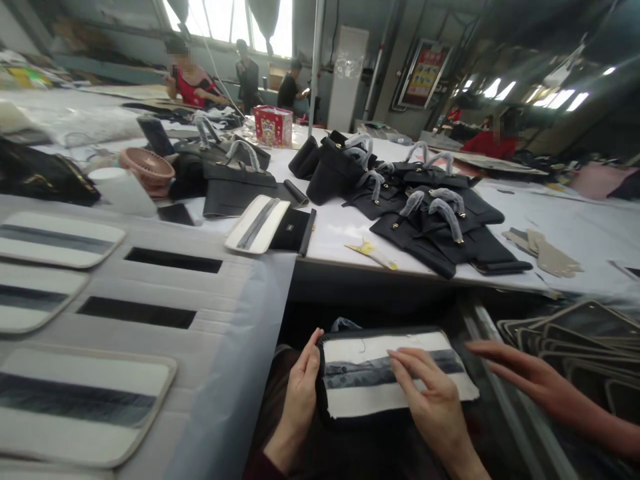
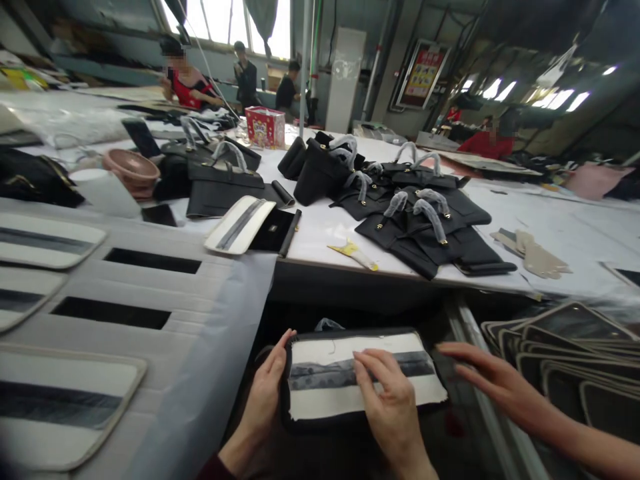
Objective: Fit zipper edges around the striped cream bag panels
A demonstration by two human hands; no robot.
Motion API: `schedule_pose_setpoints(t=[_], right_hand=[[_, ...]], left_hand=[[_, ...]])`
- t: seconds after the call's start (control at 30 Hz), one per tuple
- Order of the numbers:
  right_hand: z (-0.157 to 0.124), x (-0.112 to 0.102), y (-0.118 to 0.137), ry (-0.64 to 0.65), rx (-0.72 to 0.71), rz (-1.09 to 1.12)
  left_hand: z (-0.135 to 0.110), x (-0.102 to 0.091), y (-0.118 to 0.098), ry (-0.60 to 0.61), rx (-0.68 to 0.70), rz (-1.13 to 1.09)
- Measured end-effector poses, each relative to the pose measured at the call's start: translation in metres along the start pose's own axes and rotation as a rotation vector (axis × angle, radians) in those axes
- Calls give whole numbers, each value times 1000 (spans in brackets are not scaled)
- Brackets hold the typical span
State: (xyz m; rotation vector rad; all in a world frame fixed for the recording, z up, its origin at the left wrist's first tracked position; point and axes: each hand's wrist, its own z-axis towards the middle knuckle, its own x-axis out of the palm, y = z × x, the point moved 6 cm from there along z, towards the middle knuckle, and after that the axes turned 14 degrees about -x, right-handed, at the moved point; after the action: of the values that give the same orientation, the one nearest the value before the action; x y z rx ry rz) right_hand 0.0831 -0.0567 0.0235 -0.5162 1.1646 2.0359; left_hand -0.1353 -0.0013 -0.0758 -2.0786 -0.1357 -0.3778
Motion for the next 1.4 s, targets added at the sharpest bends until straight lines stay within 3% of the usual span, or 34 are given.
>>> schedule_pose_setpoints(t=[0.23,0.37,0.5,0.67,0.77,0.83,0.93,1.0,1.07,1.13,1.23,1.4], right_hand=[[83,50,-21,521,-81,93],[92,78,-31,776,-124,194],[85,93,-37,858,-121,253],[84,106,-35,850,12,327],[90,92,-47,794,137,401],[95,63,-72,674,221,416],[89,-3,-129,391,391,399],[72,-42,-167,247,523,388],[48,-60,-194,189,639,431],[25,-59,-207,182,709,523],[2,-43,-204,209,747,697],[-9,-32,-191,196,746,880]], left_hand=[[24,2,-14,86,-80,50],[23,2,-18,69,-67,146],[22,2,-20,-5,-26,245],[22,6,-26,-73,68,401],[17,16,-32,-79,177,524],[14,19,-33,-128,197,565],[11,14,-29,-231,110,490],[10,12,-27,-255,70,414],[9,12,-26,-273,33,391],[11,13,-26,-292,-3,442],[14,17,-27,-294,-24,534],[24,11,-15,-288,-156,494]])
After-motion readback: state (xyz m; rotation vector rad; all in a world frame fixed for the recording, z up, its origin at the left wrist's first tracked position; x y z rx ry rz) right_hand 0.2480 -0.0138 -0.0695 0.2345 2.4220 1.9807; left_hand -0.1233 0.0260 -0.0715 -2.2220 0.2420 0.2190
